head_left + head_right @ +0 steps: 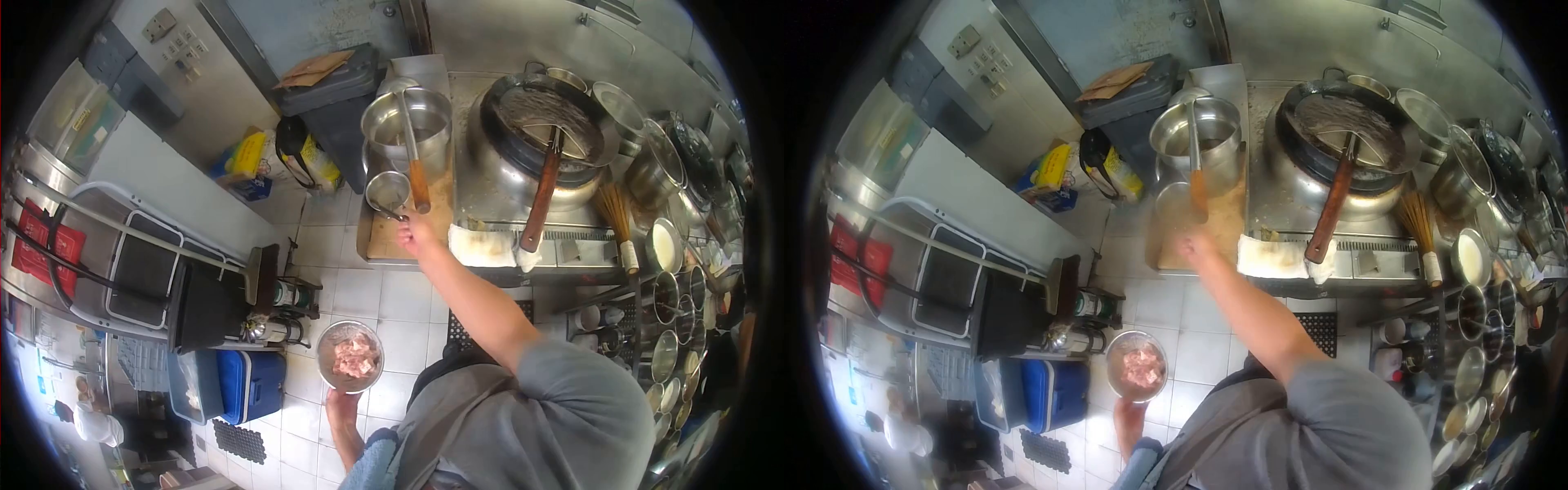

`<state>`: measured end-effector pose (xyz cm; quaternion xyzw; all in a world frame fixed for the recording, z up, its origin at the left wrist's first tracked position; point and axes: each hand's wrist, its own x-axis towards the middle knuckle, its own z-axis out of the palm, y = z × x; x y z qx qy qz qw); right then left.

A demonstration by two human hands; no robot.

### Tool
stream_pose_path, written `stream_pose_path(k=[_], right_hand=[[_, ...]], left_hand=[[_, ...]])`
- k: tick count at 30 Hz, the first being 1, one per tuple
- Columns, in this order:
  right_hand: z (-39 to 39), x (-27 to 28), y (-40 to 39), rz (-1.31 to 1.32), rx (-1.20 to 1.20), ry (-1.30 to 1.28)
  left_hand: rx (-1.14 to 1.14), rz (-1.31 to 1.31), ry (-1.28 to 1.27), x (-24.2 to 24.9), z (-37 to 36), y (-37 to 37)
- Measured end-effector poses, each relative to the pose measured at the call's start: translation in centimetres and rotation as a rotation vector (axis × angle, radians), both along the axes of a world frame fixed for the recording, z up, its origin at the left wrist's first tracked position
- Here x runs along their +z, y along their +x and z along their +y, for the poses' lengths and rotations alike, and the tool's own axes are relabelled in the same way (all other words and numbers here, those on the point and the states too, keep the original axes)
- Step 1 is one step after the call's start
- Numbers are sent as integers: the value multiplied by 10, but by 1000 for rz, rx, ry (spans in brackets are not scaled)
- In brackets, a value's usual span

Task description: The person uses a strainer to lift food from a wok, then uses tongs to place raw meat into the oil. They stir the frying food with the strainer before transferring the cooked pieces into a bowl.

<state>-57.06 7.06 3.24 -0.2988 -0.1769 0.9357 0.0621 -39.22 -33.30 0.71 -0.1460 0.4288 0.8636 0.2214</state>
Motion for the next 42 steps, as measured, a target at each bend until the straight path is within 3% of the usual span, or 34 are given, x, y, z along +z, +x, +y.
stream_pose_path(k=[5, 8, 11, 16, 20, 21, 23, 26, 29, 30, 33, 36, 39, 40, 42], right_hand=[[14, -18, 38, 238, 4, -128], [13, 11, 84, 183, -124, 35], [38, -4, 147, 259, -125, 106], [97, -2, 302, 200, -142, 364], [138, 40, 407, -155, -262, 751], [157, 42, 423, -295, -182, 985], [196, 5, 438, -750, -207, 2031], [229, -36, 449, -1148, 334, 1815], [221, -28, 467, -1005, 43, 1821], [218, -32, 481, -734, -255, 2003], [184, 50, 514, -256, -331, 1043], [208, 83, 520, -280, -10, 1044], [220, 118, 522, -289, 56, 1007], [216, 134, 525, -370, 26, 1220], [222, 168, 544, -339, 232, 1657]], left_hand=[[-118, -97, 4, -25, 35, -33], [-267, -95, 20, -24, 68, -55], [-408, -98, 46, -5, 101, -68], [-595, -218, 51, 12, 148, -62], [-807, -264, 101, 20, 193, -45], [-861, -269, 107, 22, 206, -39], [-956, -224, 103, 30, 234, -21], [-999, -184, 88, 51, 273, 18], [-989, -109, 74, 73, 311, 60], [-977, -84, 68, 76, 320, 74], [-930, -8, 65, 69, 345, 106], [-868, 38, 2, 82, 373, 135], [-815, 109, 16, 85, 399, 153], [-788, 133, 28, 89, 404, 158], [-742, 177, 27, 95, 412, 164]])
